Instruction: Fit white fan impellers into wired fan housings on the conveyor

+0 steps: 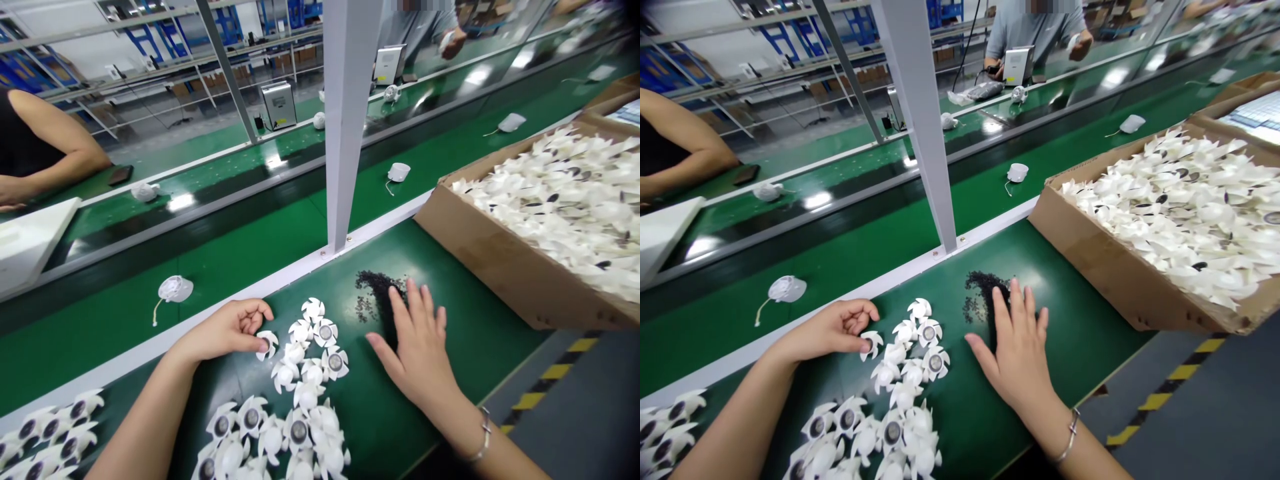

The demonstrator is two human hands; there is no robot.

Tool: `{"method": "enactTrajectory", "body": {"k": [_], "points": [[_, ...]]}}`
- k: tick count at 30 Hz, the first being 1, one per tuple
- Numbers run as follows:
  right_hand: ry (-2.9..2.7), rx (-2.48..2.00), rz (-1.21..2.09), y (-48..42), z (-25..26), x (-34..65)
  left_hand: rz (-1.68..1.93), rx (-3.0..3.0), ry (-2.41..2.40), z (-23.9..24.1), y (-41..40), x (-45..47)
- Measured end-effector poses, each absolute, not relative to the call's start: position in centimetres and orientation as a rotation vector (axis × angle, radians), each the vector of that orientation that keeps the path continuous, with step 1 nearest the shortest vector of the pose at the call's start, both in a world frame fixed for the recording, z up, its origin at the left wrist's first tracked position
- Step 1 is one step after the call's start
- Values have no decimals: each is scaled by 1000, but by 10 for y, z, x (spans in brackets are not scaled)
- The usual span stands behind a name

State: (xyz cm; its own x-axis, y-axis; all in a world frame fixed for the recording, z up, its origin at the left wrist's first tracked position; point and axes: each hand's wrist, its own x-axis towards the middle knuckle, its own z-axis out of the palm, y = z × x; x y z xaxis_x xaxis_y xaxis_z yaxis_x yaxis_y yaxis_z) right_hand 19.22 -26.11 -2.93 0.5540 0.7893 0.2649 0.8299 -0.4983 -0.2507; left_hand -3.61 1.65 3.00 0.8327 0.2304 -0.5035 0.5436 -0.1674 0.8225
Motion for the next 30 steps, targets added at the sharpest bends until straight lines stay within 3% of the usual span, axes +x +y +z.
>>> {"method": "enactTrajectory", "body": {"k": [11, 25, 30], "points": [[-1203, -2184, -356, -262, -25, 197, -268, 1714, 589, 27, 15, -37], [-1521, -2130, -360, -254, -30, 219, -217, 1707, 586, 26, 13, -38], [-1649, -2130, -384, -246, -26, 218, 39, 1938, 573, 25, 9, -36]]}}
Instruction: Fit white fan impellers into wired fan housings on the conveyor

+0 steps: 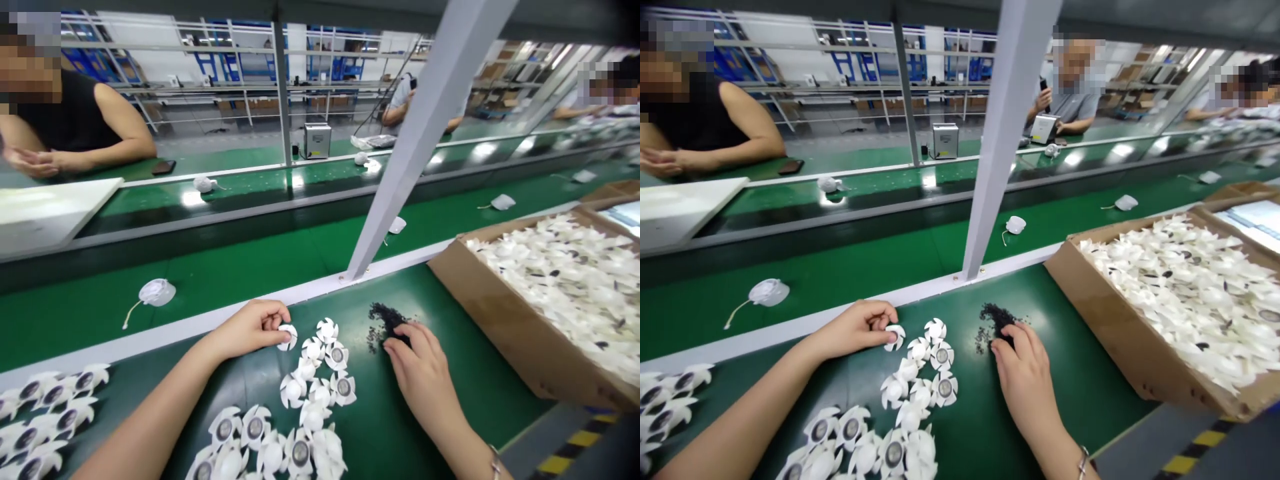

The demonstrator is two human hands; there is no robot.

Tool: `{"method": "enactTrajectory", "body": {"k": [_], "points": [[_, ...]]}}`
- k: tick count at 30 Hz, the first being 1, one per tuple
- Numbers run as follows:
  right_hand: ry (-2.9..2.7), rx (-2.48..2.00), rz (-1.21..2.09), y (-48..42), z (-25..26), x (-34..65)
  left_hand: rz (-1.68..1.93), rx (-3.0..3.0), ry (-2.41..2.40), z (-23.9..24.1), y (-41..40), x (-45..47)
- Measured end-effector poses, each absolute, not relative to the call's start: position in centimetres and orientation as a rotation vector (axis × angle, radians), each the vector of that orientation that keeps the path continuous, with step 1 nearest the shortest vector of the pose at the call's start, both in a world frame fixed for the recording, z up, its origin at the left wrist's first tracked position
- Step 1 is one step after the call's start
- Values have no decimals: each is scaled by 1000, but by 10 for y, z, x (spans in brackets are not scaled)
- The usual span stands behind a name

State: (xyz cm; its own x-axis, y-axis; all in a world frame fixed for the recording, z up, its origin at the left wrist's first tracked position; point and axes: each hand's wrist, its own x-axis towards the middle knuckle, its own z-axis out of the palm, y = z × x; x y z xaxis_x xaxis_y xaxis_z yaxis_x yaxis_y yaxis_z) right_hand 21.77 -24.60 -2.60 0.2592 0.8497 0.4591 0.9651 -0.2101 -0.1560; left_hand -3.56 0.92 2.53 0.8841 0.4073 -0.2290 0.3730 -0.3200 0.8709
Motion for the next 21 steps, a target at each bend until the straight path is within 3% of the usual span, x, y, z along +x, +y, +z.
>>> {"method": "enactTrajectory", "body": {"k": [7, 15, 21], "points": [[-1677, -1996, -362, -229, -1, 232, 223, 2057, 410, 15, 14, -40], [-1904, -1554, 294, -131, 27, 172, 317, 2100, 381, 3, 16, -39], [-2097, -1423, 326, -104, 10, 143, 351, 2056, 387, 2, 15, -40]]}}
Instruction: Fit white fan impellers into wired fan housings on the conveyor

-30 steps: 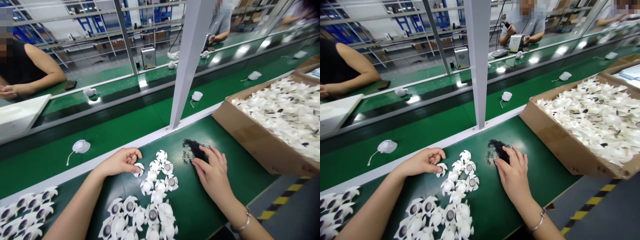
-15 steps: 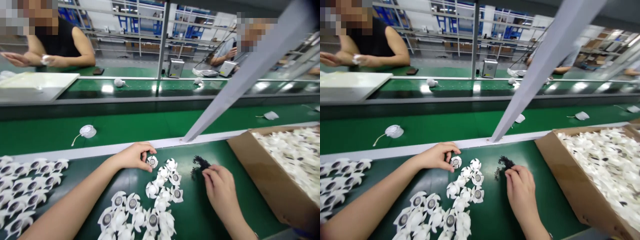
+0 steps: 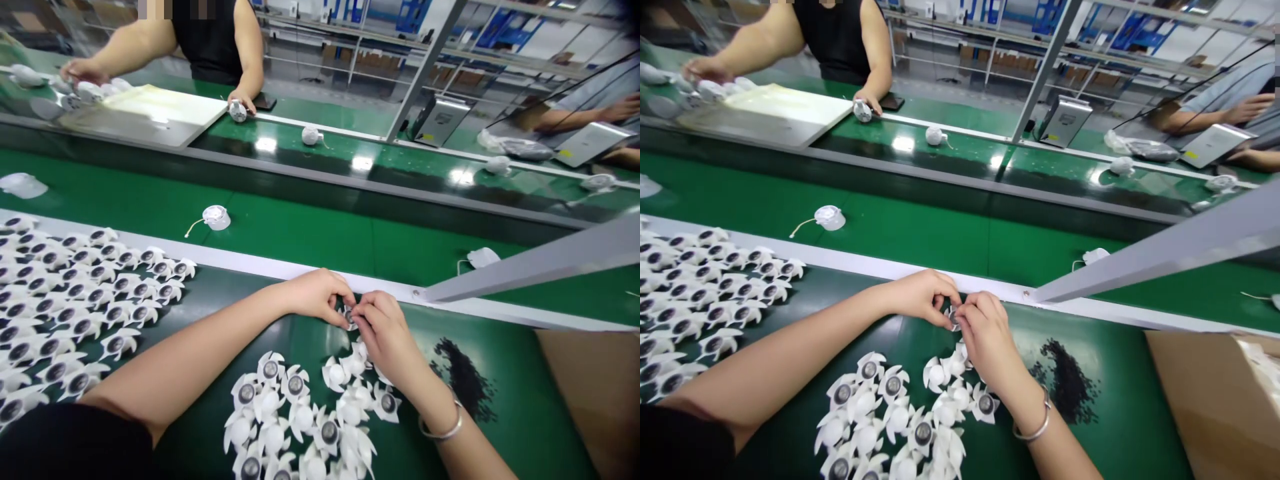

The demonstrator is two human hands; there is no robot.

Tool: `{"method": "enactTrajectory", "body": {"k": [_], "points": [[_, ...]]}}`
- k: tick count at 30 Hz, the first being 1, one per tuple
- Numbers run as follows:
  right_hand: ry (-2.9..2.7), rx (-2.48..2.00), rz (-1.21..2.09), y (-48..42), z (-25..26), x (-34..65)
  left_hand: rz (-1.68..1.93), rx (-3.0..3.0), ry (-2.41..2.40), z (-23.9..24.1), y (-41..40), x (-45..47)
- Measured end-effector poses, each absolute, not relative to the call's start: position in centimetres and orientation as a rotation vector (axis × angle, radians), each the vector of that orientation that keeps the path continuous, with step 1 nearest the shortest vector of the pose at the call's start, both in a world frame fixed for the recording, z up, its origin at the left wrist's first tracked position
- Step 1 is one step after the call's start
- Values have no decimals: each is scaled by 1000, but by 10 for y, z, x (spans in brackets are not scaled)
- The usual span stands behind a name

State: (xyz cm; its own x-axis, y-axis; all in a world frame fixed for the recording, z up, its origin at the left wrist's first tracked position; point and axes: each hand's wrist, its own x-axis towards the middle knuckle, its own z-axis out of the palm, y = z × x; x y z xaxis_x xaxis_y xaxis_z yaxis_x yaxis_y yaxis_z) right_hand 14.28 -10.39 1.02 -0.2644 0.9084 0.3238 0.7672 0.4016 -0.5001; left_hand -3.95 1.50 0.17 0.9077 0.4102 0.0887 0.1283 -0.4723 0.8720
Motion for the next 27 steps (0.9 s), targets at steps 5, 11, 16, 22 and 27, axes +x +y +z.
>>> {"method": "enactTrajectory", "body": {"k": [5, 11, 16, 22, 27], "points": [[-2102, -1409, 258, -103, 5, 144, 354, 2039, 376, 1, 16, -38], [-2156, -1380, 237, -103, 6, 143, 327, 2039, 382, 4, 16, -38], [-2188, -1389, 193, -107, 9, 145, 302, 2071, 431, 9, 14, -37], [-2370, -1269, 135, -112, 19, 151, 302, 2095, 451, 10, 13, -35], [-2291, -1202, 135, -112, 20, 167, 300, 2090, 453, 9, 13, -36]]}}
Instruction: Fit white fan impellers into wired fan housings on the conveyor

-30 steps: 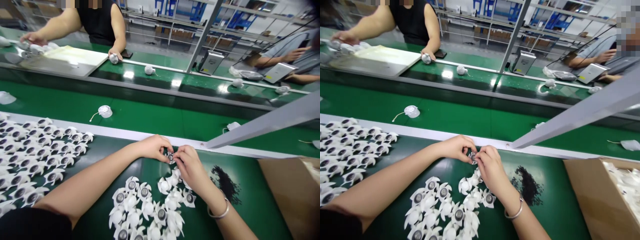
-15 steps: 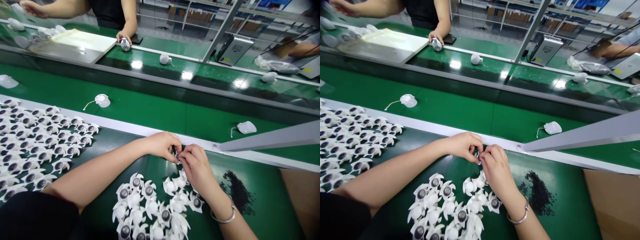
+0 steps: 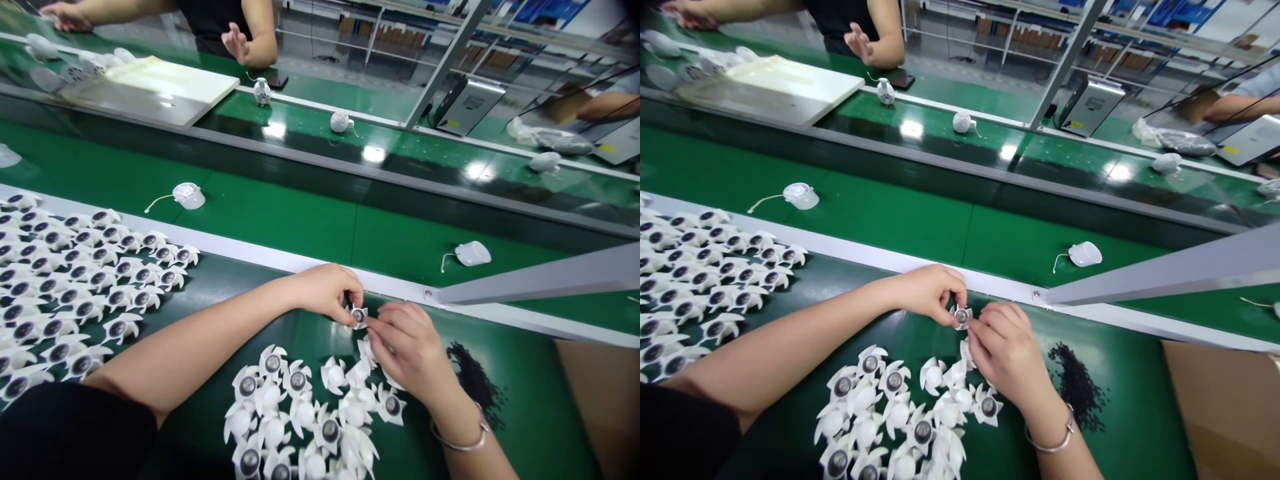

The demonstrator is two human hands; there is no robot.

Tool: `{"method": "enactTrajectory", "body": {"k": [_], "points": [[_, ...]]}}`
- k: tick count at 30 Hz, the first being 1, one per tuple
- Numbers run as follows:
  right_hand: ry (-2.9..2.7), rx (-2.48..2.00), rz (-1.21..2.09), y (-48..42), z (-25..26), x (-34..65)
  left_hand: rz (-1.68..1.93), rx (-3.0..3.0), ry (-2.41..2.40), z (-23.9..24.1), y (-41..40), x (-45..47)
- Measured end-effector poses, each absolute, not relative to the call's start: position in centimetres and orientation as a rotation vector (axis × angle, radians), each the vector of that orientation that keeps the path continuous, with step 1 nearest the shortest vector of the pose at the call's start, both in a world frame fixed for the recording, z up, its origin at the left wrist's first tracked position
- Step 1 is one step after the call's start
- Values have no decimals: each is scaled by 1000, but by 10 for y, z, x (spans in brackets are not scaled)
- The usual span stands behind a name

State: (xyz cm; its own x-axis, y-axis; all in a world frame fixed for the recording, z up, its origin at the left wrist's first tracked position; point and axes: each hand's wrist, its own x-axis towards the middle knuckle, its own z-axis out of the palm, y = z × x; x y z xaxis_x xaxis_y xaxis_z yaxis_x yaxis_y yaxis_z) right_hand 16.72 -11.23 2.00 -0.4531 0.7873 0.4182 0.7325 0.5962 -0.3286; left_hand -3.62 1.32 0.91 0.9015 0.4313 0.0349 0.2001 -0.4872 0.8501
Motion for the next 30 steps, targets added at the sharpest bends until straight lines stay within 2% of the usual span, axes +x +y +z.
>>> {"method": "enactTrajectory", "body": {"k": [9, 11, 15, 17, 21, 24, 30], "points": [[-2105, -1460, 24, -82, 20, 208, 303, 2117, 451, 8, 15, -38], [-2077, -1715, -24, -61, 22, 210, 316, 2126, 451, 8, 14, -38], [-1714, -2546, -139, -10, 21, 203, 342, 2154, 439, 7, 13, -39], [-1506, -2715, -182, 15, 18, 199, 352, 2165, 448, 7, 12, -40], [-1367, -2812, -107, 45, 20, 200, 361, 2162, 467, 6, 11, -41], [-1500, -2754, 14, 37, 35, 199, 388, 2126, 482, 6, 11, -41], [-1810, -2180, 294, -54, 55, 176, 417, 1840, 644, 8, 16, -41]]}}
